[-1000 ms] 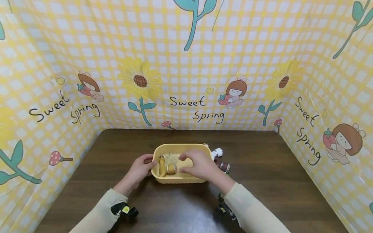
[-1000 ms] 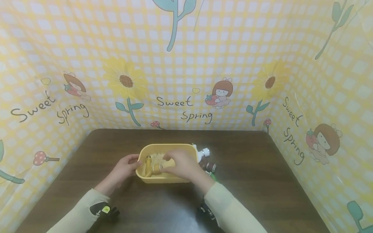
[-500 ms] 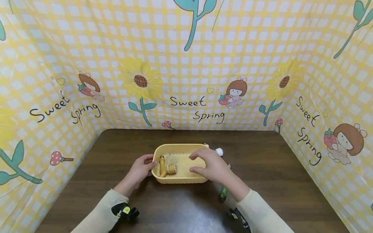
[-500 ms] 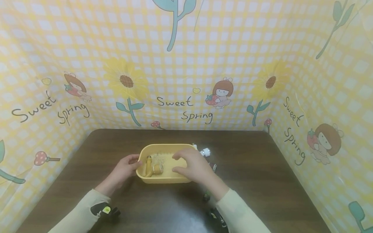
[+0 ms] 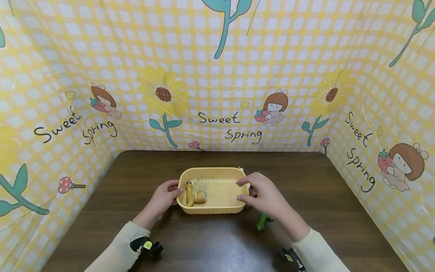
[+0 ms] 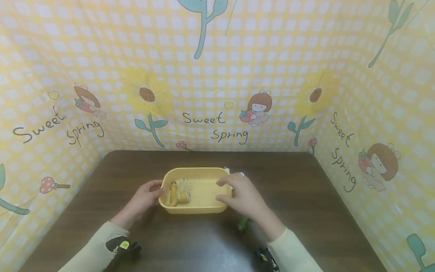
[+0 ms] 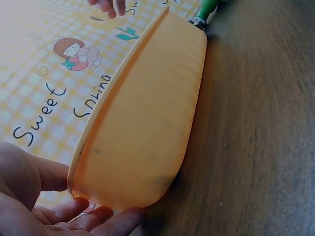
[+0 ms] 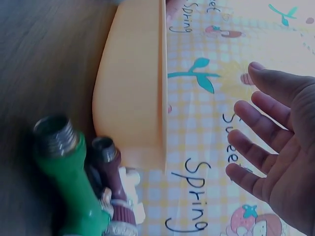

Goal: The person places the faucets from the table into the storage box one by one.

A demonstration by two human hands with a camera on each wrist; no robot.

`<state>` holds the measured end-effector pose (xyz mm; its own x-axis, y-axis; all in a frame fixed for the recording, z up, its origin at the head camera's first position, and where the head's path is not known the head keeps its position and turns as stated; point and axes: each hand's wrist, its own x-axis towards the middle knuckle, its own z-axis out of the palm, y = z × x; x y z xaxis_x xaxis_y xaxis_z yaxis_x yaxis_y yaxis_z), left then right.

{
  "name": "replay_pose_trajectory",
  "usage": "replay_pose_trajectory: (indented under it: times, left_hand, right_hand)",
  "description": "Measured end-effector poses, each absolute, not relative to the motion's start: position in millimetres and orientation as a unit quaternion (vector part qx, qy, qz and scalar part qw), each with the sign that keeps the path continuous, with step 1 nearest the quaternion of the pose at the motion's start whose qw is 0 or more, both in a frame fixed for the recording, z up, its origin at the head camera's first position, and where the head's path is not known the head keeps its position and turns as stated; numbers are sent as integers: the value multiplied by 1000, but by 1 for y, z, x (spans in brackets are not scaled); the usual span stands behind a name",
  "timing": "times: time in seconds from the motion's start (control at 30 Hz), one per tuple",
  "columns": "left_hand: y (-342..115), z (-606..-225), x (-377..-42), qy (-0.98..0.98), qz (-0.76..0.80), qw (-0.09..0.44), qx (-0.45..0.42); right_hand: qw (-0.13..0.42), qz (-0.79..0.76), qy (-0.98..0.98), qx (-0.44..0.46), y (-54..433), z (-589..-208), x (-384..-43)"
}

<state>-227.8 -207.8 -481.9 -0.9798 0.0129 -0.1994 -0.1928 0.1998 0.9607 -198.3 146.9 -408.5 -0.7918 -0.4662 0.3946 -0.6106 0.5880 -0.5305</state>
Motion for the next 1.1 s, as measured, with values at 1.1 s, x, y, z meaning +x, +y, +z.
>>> replay_pose_trajectory:
  times: [1.1]
  left_hand:
    - [-206,-479,-227,773,627,83,-59]
  right_hand:
    - [142,374,-898,184,215,-431,-175]
